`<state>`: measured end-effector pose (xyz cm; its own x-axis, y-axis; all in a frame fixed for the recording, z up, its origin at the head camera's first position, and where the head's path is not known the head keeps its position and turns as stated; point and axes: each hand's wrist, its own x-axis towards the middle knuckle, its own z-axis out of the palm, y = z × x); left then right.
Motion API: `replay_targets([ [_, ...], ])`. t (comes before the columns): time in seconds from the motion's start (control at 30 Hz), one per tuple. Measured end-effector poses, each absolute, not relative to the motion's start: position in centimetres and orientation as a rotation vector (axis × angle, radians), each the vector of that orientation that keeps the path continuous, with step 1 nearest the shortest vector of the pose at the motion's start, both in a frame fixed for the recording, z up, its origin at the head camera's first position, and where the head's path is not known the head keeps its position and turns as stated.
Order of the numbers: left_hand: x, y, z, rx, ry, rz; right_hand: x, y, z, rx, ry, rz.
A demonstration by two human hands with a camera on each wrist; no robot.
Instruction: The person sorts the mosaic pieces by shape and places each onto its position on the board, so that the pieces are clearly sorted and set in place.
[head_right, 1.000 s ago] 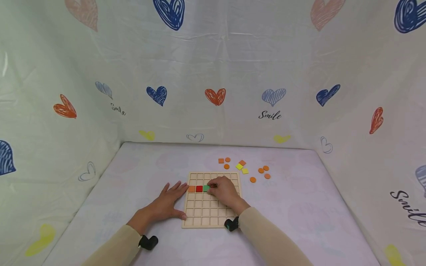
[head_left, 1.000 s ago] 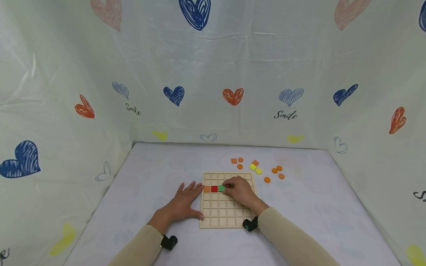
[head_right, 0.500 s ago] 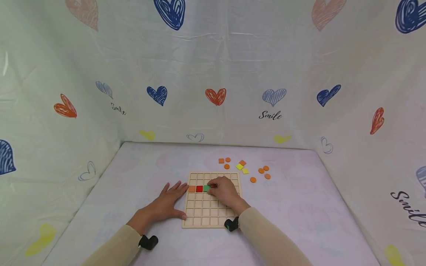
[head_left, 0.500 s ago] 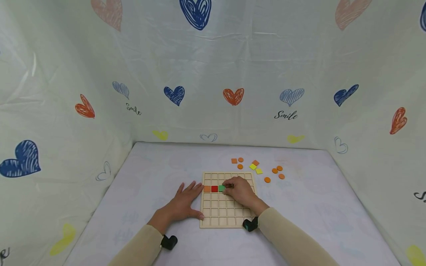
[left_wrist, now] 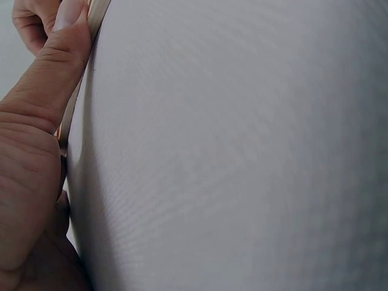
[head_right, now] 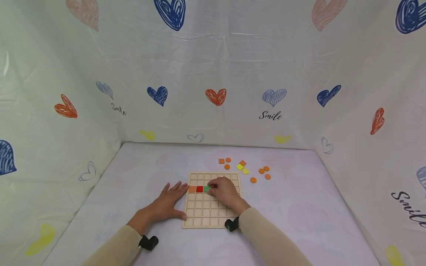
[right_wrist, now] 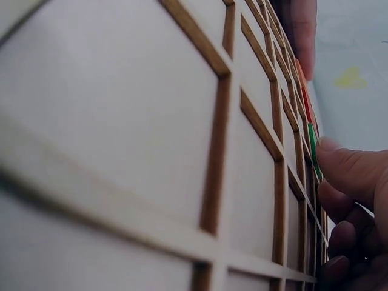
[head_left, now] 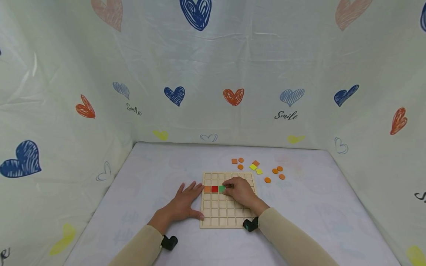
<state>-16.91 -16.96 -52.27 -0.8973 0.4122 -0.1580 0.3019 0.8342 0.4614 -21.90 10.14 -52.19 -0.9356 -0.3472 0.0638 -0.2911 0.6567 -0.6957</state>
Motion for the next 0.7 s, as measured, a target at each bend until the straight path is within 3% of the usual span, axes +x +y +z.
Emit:
replay_targets([
  [0.3,-16.8,-17.0,-52.3,0.551,2.766,0.637,-22.8,11.9,-51.4,-0.457,2.756,-1.302],
  [0.7,-16.9,-17.0,-52.5,0.554,2.775,0.621,-26.2,18.1,-49.1,-0.348,2.883,-1.144],
])
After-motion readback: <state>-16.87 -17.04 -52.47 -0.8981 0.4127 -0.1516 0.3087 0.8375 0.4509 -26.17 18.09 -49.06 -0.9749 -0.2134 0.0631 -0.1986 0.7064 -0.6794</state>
